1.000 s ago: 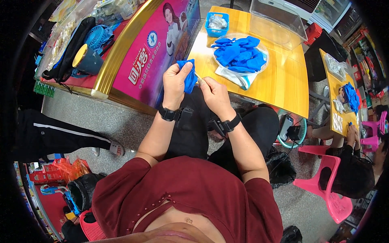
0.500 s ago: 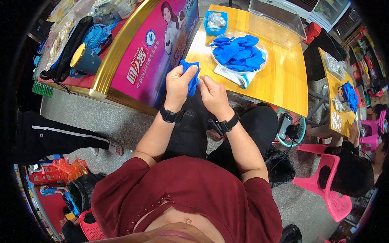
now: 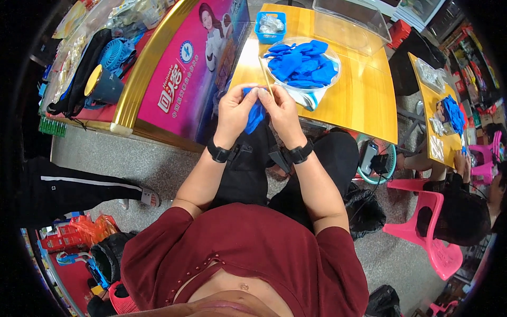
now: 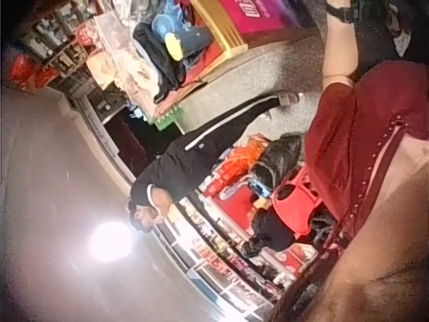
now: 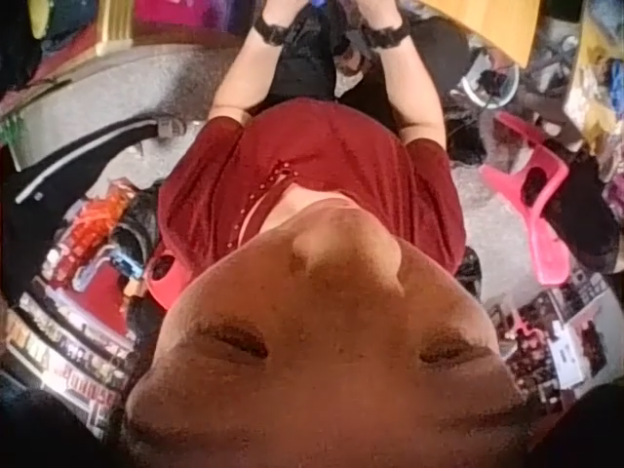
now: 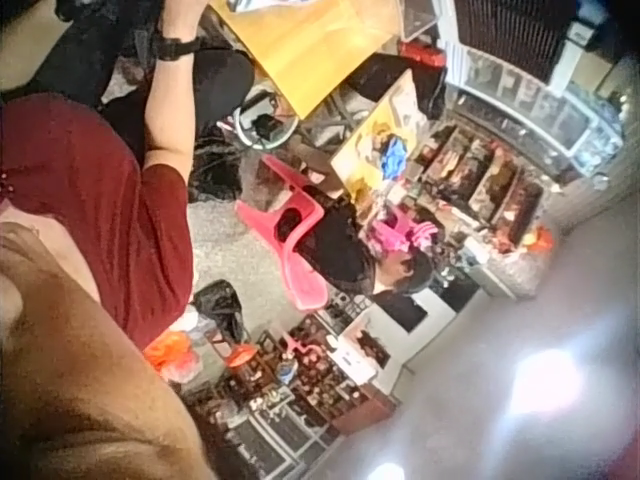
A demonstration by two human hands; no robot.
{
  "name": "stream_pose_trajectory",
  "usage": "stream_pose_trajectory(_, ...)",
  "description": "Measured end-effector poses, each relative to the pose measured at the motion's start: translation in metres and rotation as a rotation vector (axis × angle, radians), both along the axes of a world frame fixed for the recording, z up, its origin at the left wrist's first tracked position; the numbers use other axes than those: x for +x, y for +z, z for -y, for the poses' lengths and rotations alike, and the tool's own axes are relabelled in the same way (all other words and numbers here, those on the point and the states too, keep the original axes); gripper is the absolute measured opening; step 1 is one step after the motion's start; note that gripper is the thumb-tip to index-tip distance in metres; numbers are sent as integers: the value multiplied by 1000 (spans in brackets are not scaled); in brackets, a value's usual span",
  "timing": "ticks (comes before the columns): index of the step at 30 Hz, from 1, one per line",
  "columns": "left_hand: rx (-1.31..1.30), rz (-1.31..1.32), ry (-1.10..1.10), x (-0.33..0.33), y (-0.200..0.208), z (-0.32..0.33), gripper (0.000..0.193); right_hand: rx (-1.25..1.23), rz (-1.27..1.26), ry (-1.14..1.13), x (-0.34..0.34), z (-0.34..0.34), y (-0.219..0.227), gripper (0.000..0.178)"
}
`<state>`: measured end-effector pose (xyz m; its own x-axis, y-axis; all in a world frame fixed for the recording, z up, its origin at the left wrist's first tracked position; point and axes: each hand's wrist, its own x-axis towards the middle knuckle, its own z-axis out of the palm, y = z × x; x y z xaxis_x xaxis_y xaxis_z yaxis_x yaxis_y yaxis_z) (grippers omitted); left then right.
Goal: The person manipulates small blue foam sheets with a thin wooden stick.
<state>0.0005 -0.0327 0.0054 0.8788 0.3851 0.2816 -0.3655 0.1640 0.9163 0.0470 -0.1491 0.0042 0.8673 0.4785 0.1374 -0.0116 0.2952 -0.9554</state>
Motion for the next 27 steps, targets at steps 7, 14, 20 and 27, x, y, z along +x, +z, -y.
stream_pose_trajectory(7,4,-118,2,3,-8,8,24,34,-16,-62,7,12,-5,17)
stream_pose_trajectory(14,-156,-32,154,6,-2,-1,28,-183,30,95,2,10,7,20)
stream_pose_trajectory(20,-235,-35,188,9,-6,-12,26,-172,-72,137,1,10,1,19)
stream_pose_trajectory(27,-182,-122,33,7,-8,-10,19,-149,-6,32,0,5,-6,22)
